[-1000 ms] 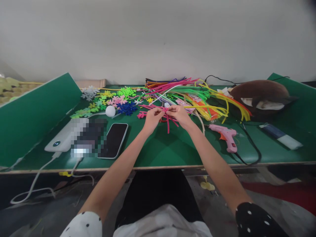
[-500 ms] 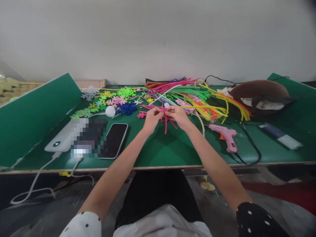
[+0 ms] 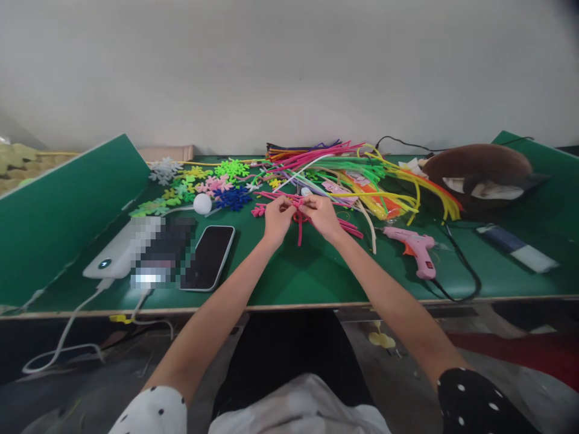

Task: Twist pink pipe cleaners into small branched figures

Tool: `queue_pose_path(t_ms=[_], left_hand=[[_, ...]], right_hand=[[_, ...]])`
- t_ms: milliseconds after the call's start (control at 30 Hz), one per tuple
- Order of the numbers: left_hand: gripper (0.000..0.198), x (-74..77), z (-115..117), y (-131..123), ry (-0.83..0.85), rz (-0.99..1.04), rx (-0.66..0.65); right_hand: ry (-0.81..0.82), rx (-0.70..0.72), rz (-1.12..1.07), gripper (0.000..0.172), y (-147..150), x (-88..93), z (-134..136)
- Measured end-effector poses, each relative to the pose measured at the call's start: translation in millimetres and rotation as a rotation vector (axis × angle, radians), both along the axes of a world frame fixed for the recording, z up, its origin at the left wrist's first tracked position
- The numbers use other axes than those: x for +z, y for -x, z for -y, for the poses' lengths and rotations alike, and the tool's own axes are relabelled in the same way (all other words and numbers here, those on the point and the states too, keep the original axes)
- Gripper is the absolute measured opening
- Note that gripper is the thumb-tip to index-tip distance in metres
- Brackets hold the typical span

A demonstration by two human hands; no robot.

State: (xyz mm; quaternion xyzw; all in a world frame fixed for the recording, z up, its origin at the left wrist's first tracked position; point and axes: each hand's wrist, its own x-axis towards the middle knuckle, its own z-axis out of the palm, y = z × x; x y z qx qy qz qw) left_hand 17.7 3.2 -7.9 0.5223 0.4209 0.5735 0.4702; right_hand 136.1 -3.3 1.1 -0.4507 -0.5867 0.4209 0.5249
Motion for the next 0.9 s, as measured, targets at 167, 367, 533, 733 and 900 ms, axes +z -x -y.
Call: queue_pose_path(t_ms=[167,367,533,733,900], left_hand=[[0.004,5.8,2.0,1.4,0.061,0.081,-0.068],[0.007,9.4,3.8,1.7,0.129,0.110,-0.144],[0.005,10.2,3.1,3.0,0.178,0.153,-0.157],[0.005,11.7,2.6,4.9,0.182,0.123,-0.191],[0.008,9.6,1.1,5.5,0.157,0.054,-0.150]], right_hand=[[0.171,0.011,-0.225,0.013,-5.0,5.0,-0.4],[0.327,0.168,-0.373,0.013,-9.7,7.6,0.4],[0.344,0.179,-0.416,0.008,-9.7,7.9,0.0],[0.387,0.187,-0.414,0.009,-10.9,7.2,-1.8],[0.304,0.129,-0.311,0.009,-8.0,5.6,-0.4]])
